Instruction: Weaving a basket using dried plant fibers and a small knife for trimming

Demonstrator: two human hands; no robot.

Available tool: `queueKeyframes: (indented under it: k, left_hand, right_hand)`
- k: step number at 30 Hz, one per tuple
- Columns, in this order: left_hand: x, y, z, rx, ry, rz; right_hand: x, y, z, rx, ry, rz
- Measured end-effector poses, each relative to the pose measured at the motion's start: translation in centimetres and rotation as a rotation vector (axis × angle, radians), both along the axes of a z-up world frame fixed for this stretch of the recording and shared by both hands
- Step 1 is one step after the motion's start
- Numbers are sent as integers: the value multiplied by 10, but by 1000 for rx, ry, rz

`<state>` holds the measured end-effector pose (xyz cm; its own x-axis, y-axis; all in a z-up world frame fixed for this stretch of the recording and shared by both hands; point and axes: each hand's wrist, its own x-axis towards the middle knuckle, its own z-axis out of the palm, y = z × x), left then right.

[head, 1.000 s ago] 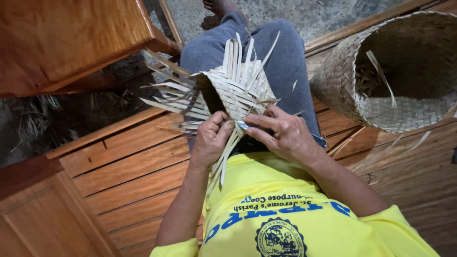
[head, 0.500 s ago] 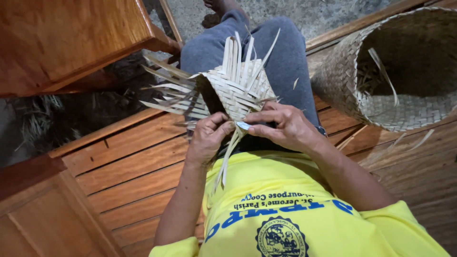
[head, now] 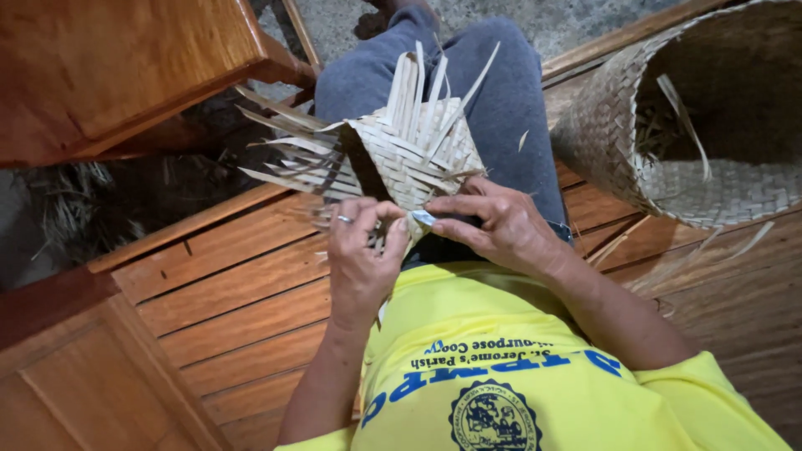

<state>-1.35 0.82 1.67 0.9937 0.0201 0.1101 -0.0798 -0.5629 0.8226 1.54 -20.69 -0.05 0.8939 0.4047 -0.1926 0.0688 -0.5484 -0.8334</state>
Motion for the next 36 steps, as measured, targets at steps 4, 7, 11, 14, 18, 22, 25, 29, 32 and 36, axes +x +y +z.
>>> queueKeyframes:
  k: [4, 7, 11, 14, 18, 22, 25, 29, 32, 36]
  left_hand:
    - [-3, -5, -4, -2, 60, 24]
    - [-8, -7, -12, -42, 142, 72]
    - [-15, -9, -20, -57, 212, 147]
    - [-17, -10, -26, -95, 255, 183]
    - [-13, -16, -18, -113, 293, 213]
    - [-11, -13, -34, -191, 364, 221]
    - [-12, -12, -43, -419, 436, 227]
    - [-17, -10, -47, -606, 496, 213]
    - [-18, -7, -49, -596, 499, 198]
    - [-20, -4, -56, -487, 451, 170]
  right_hand:
    - [-3, 0, -4, 5, 23, -9]
    - [-4, 0, -8, 24, -1, -23]
    - [-7, 1, -11, 44, -17, -43]
    - [-7, 1, -14, 50, -26, -44]
    - [-7, 0, -14, 63, -55, -34]
    - [-5, -1, -19, 57, -67, -24]
    - [-6, -2, -21, 70, -50, -44]
    - [-7, 0, -20, 65, -39, -21]
    - [-6, 3, -17, 19, -67, 2]
    - [-6, 4, -16, -49, -103, 35]
